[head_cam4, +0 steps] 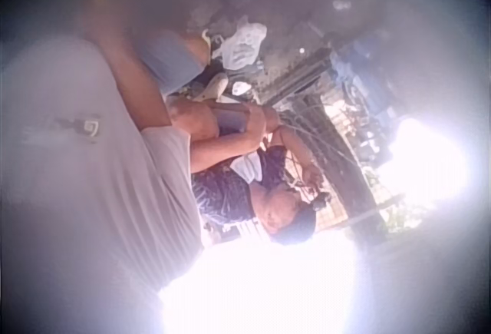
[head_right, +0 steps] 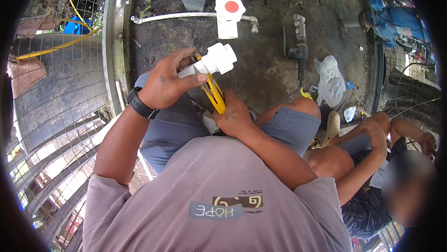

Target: The person assembles white PVC pipes and fittings by hand, then uses a yellow pipe cutter to trim a pipe segment. They repeatedly align and tighten the components near a water tank valve.

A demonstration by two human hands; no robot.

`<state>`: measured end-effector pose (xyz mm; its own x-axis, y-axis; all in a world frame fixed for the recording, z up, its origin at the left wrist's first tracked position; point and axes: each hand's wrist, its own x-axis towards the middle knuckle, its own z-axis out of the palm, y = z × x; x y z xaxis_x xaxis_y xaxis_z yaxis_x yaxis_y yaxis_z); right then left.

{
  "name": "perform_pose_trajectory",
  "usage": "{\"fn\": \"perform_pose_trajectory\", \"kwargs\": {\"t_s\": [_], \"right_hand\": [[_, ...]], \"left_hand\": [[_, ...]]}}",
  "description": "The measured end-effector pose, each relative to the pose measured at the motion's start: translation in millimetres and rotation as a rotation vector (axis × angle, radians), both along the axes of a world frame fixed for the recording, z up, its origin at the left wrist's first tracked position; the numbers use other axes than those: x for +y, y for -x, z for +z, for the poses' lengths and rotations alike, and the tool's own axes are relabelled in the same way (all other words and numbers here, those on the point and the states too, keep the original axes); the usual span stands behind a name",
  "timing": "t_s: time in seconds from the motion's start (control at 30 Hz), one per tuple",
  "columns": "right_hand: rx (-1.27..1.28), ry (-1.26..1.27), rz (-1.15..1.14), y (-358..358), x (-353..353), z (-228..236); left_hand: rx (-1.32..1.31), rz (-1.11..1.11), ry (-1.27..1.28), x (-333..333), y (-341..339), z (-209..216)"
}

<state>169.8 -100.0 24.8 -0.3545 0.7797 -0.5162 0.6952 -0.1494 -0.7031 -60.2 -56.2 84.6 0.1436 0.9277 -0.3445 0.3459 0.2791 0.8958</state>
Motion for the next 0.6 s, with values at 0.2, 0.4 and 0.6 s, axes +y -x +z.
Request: {"fn": "perform_pose_trajectory", "kwargs": {"t_s": [0.2, 0.4, 0.6], "right_hand": [[0.033, 0.073, -0.001, -0.4, 4.1, 4.1], [0.011, 0.113, -0.004, -0.7, 5.0, 5.5], [0.034, 0.113, 0.012, -0.9, 11.4, 4.5]], "left_hand": [[-0.07, 0.005, 0.071, 8.8, -0.2, 2.1], [-0.065, 0.02, 0.072, 10.9, -1.5, -3.8], [0.168, -0.032, -0.205, 1.0, 12.1, -17.7]]}}
